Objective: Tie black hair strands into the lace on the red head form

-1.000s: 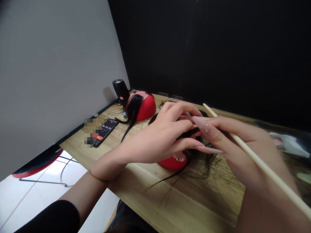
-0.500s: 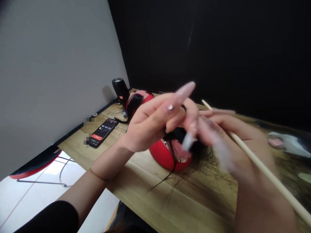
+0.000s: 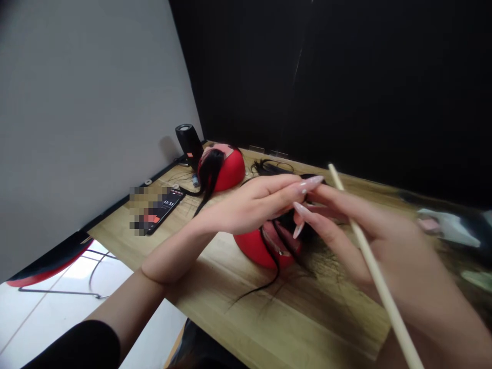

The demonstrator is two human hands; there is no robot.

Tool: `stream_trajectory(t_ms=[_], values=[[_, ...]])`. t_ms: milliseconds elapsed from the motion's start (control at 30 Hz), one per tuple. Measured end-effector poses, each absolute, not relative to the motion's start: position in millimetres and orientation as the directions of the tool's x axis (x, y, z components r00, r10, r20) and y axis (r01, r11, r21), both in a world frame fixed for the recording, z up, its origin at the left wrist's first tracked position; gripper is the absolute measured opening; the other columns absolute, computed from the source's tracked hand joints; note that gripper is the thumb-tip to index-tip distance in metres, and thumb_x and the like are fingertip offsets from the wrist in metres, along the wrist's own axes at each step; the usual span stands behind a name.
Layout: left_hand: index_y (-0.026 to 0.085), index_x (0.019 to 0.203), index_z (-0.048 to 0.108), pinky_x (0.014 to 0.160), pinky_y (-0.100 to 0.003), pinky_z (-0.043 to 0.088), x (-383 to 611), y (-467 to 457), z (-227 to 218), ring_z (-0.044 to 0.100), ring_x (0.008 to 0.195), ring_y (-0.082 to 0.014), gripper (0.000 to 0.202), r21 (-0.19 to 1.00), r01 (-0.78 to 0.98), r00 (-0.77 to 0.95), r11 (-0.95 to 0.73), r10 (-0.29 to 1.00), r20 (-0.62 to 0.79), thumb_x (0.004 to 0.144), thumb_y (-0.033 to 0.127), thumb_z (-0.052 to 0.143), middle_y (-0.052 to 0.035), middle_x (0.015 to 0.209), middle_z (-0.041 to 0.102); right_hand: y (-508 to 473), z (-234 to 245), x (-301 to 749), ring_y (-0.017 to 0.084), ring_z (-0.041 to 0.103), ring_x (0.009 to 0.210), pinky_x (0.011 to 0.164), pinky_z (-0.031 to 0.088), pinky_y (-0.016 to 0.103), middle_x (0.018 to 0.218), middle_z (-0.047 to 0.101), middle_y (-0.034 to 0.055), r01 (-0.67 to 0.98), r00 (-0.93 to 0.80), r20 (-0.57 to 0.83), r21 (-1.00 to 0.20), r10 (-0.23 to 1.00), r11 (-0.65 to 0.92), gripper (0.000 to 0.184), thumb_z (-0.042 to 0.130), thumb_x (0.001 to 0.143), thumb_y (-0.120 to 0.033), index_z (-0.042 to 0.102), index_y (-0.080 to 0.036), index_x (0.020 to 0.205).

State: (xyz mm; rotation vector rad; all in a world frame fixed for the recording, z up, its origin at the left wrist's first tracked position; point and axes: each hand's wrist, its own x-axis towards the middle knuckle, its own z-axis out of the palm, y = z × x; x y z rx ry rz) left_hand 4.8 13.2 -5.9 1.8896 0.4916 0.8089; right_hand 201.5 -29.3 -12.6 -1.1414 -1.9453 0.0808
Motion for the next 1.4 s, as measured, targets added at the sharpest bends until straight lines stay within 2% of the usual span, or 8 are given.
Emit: stream_trajectory(t_ms=[133, 333, 533, 1067, 1167, 1267, 1333, 1400], values=[[0.016, 0.08, 0.056, 0.065, -0.021, 0.046, 1.4, 18.8, -7.2, 0.054, 0.068, -0.0073, 0.038, 0.91, 0.024, 0.694, -0.414, 0.662, 0.283, 0.102, 0.04, 0.037, 0.0013, 0.073, 0.061, -26.3, -10.5, 193.8, 0.014, 0.075, 0.083, 0.067, 0.062, 0.017, 0.108, 0.075, -0.0046, 0.599, -0.352, 0.601, -0.445, 0.717, 0.666, 0.032, 0.061, 0.09, -0.039, 0.067, -0.04, 0.121], [0.014, 0.081, 0.056, 0.056, -0.019, 0.041, -1.0, 23.2, -8.6, 0.051, 0.061, -0.0057, 0.04, 0.925, 0.059, 0.689, -0.375, 0.686, 0.234, 0.102, 0.04, 0.035, 0.0007, 0.072, 0.06, -25.2, -17.5, 187.1, 0.015, 0.075, 0.075, 0.064, 0.063, 0.019, 0.095, 0.077, -0.003, 0.569, -0.219, 0.581, -0.577, 0.784, 0.586, 0.027, 0.066, 0.086, -0.035, 0.073, -0.035, 0.112], [0.015, 0.077, 0.053, 0.051, -0.019, 0.037, -3.5, 27.6, -8.2, 0.046, 0.055, -0.0047, 0.042, 0.901, 0.057, 0.7, -0.43, 0.66, 0.271, 0.101, 0.044, 0.035, 0.0032, 0.064, 0.055, -23.1, -18.4, 186.9, 0.015, 0.074, 0.07, 0.061, 0.06, 0.018, 0.086, 0.077, 0.0004, 0.619, -0.229, 0.579, -0.534, 0.783, 0.576, 0.022, 0.066, 0.086, -0.029, 0.076, -0.028, 0.105], [0.016, 0.081, 0.055, 0.061, -0.02, 0.04, -5.3, 17.2, -2.7, 0.045, 0.065, -0.0069, 0.034, 0.865, 0.055, 0.712, -0.498, 0.627, 0.316, 0.101, 0.039, 0.039, 0.0031, 0.073, 0.045, -20.9, -28.9, 174.6, 0.015, 0.073, 0.074, 0.075, 0.062, 0.026, 0.086, 0.075, 0.0005, 0.613, 0.005, 0.692, -0.572, 0.722, 0.544, 0.017, 0.067, 0.082, -0.02, 0.074, -0.023, 0.097], [0.016, 0.083, 0.056, 0.059, -0.02, 0.042, -4.4, 13.8, -2.3, 0.044, 0.063, -0.0073, 0.031, 0.889, -0.017, 0.677, -0.458, 0.649, 0.347, 0.1, 0.038, 0.042, 0.0031, 0.07, 0.043, -23.7, -26.7, 171.4, 0.016, 0.073, 0.09, 0.082, 0.062, 0.025, 0.104, 0.074, 0.002, 0.38, 0.005, 0.613, -0.732, 0.79, 0.565, 0.026, 0.068, 0.081, -0.018, 0.072, -0.023, 0.107], [0.017, 0.086, 0.056, 0.054, -0.019, 0.041, -1.1, 12.4, -4.0, 0.041, 0.057, -0.0062, 0.026, 0.902, -0.196, 0.59, -0.383, 0.689, 0.421, 0.1, 0.035, 0.044, 0.0044, 0.066, 0.04, -24.8, -25.6, 162.9, 0.019, 0.065, 0.117, 0.098, 0.057, 0.029, 0.132, 0.063, 0.0027, -0.032, -0.21, 0.448, -0.892, 0.869, 0.452, 0.053, 0.072, 0.08, -0.018, 0.059, -0.029, 0.13], [0.018, 0.083, 0.053, 0.049, -0.018, 0.036, 1.2, 11.8, -3.6, 0.038, 0.052, -0.0047, 0.024, 0.876, -0.343, 0.524, -0.339, 0.705, 0.478, 0.101, 0.032, 0.044, 0.0057, 0.064, 0.038, -23.5, -25.7, 157.5, 0.019, 0.069, 0.108, 0.089, 0.061, 0.029, 0.124, 0.067, 0.004, -0.092, -0.368, 0.314, -0.949, 0.875, 0.302, 0.057, 0.076, 0.078, -0.021, 0.057, -0.029, 0.131], [0.018, 0.075, 0.046, 0.044, -0.017, 0.031, 1.0, 11.5, 0.3, 0.033, 0.046, -0.0032, 0.03, 0.854, -0.423, 0.48, -0.301, 0.726, 0.494, 0.101, 0.033, 0.043, 0.0066, 0.061, 0.036, -21.9, -24.4, 156.5, 0.016, 0.074, 0.075, 0.061, 0.062, 0.023, 0.097, 0.074, 0.0047, 0.008, -0.422, 0.17, -0.982, 0.891, 0.191, 0.045, 0.076, 0.078, -0.027, 0.064, -0.024, 0.121]])
